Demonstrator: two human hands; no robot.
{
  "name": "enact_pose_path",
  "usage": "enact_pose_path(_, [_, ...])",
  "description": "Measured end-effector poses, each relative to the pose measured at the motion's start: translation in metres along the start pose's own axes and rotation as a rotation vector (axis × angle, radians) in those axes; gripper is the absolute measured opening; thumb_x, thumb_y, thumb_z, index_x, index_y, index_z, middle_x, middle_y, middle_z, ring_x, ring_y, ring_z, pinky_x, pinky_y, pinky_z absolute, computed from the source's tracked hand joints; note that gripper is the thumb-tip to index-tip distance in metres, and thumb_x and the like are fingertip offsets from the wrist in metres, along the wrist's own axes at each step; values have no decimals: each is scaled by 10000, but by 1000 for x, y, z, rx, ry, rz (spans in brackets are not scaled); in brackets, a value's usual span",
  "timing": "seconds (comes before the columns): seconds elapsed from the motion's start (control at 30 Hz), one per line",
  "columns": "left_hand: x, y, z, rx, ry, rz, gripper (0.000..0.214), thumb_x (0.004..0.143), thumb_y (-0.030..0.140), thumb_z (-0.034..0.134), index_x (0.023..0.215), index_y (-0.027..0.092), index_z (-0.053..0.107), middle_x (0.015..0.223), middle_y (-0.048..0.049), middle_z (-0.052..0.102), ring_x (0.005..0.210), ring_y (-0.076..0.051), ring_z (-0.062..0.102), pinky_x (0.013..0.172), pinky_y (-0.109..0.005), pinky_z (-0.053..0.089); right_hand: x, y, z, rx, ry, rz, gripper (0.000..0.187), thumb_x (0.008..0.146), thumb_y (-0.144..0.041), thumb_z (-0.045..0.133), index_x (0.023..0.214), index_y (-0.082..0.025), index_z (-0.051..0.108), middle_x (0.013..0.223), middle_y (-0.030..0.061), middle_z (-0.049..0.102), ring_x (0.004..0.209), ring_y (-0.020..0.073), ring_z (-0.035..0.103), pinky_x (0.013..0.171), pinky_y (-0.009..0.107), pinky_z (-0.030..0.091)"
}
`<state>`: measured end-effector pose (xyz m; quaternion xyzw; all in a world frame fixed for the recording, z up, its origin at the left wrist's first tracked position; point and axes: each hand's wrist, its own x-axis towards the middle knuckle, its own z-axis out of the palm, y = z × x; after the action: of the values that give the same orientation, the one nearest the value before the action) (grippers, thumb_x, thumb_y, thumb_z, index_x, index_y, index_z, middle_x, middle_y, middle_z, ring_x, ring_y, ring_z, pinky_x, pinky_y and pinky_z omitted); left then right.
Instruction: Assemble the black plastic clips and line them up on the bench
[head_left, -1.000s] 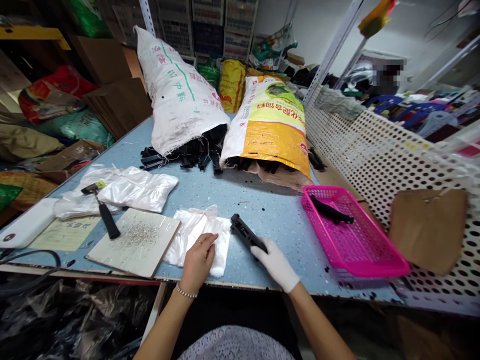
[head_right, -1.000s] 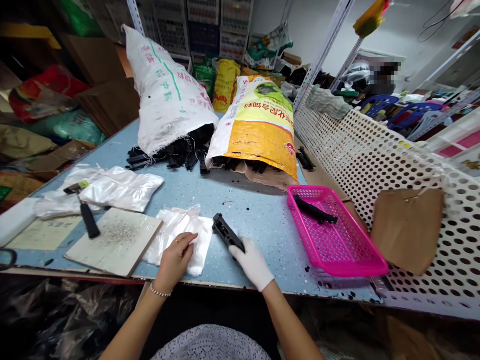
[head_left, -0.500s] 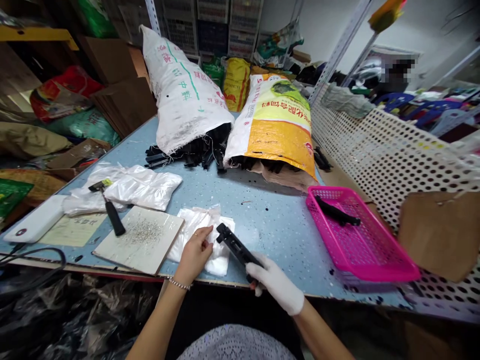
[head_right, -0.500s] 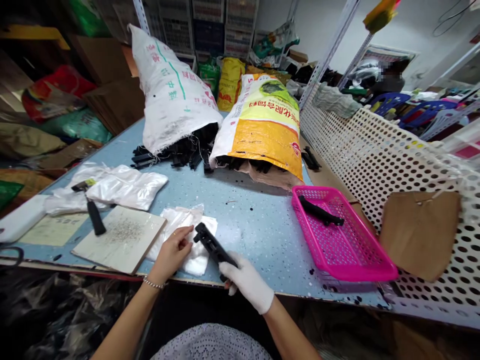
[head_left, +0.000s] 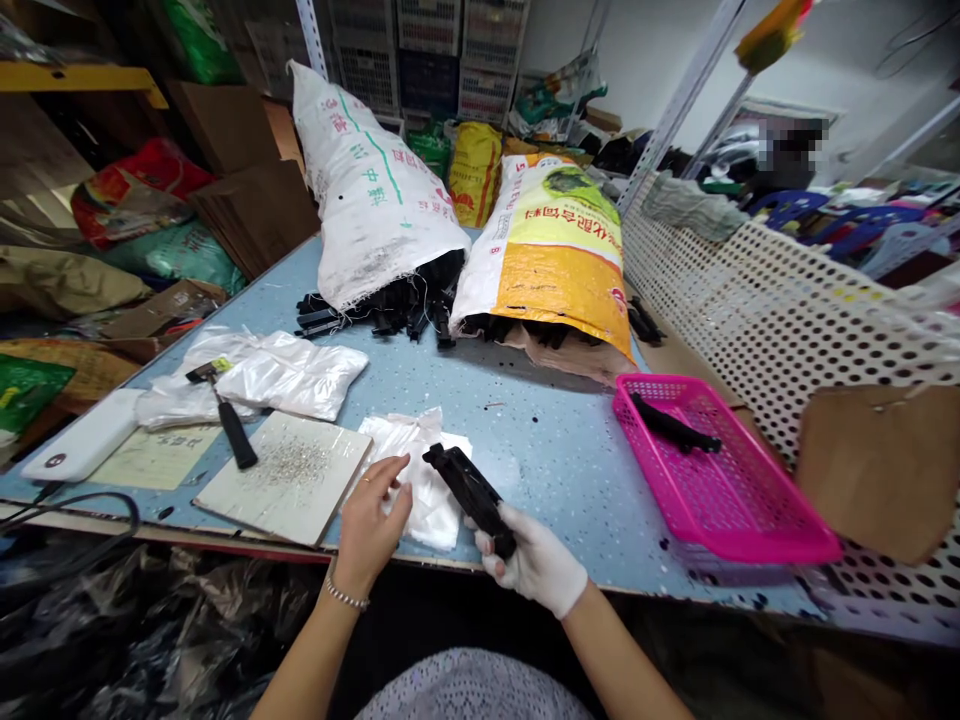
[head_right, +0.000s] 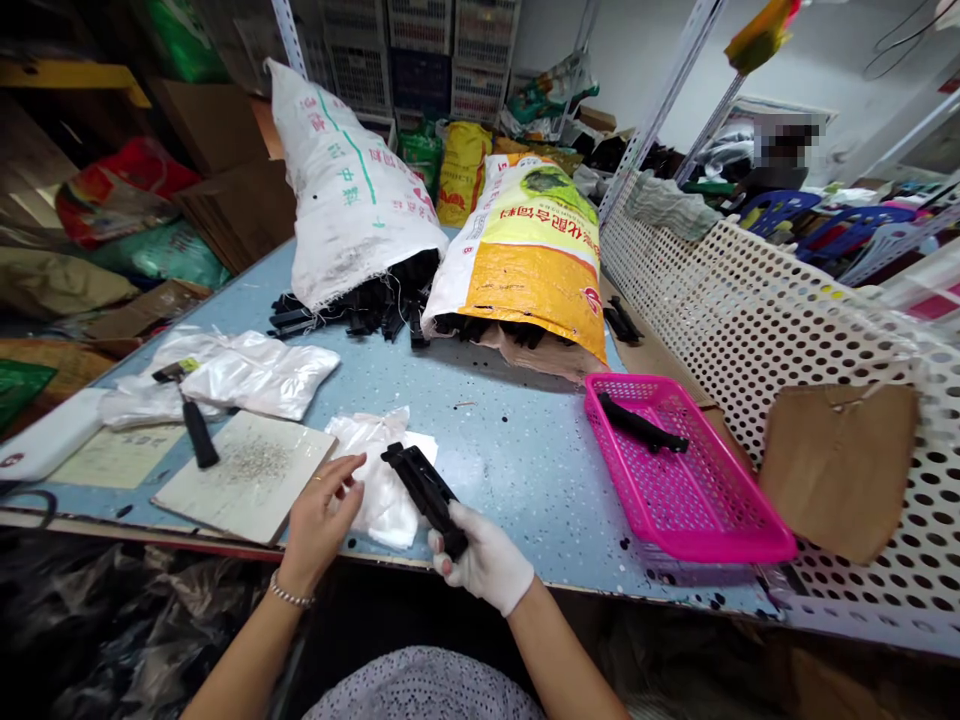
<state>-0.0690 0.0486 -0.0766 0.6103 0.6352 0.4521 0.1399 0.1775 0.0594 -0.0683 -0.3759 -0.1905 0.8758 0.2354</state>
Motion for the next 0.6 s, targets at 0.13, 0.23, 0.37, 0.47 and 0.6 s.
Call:
enact_pose_path(0.13, [11,-4,3,-37,81,24,220,934,236,545,1071,193,712,1080,-86,695,994,-206,666,894,-343,553,-2,0,8,-287,38,-132,502,782,-603,671,958,-136,610,726,2,544,507,77,521,373,154,318])
enact_pose_path(0.23, [10,4,9,22,-16,186,342,945,145,477,1239,198,645,1240,-108,652,1133,-213,636,1003,-366,524,1,2,16,-594,131,-208,417,800,-506,690,1006,-152,616,731,-12,553,523,90,541,399,169,384])
enact_pose_path(0.37, [-10,27,17,-1,-232,439,511,928,36,400,1393,213,518,1310,-128,623,1209,-216,597,1011,-372,533,12,6,20,-490,144,-218,381,775,-442,733,1037,-188,626,697,-27,570,533,97,523,416,171,375])
enact_pose_path(0.47, [-29,41,15,-148,-357,500,579,918,0,394,1440,243,454,1324,-124,607,1204,-196,595,994,-347,545,18,8,18,-165,74,-186,399,775,-554,703,909,-185,630,696,-12,576,545,91,502,462,180,404])
enact_pose_path(0.6, [-42,51,10,-264,-439,403,643,905,-16,363,1469,290,405,1356,-127,548,1263,-202,549,1032,-374,522,15,15,21,-209,127,-287,455,850,-641,562,958,-205,635,861,54,651,722,164,601,607,271,518])
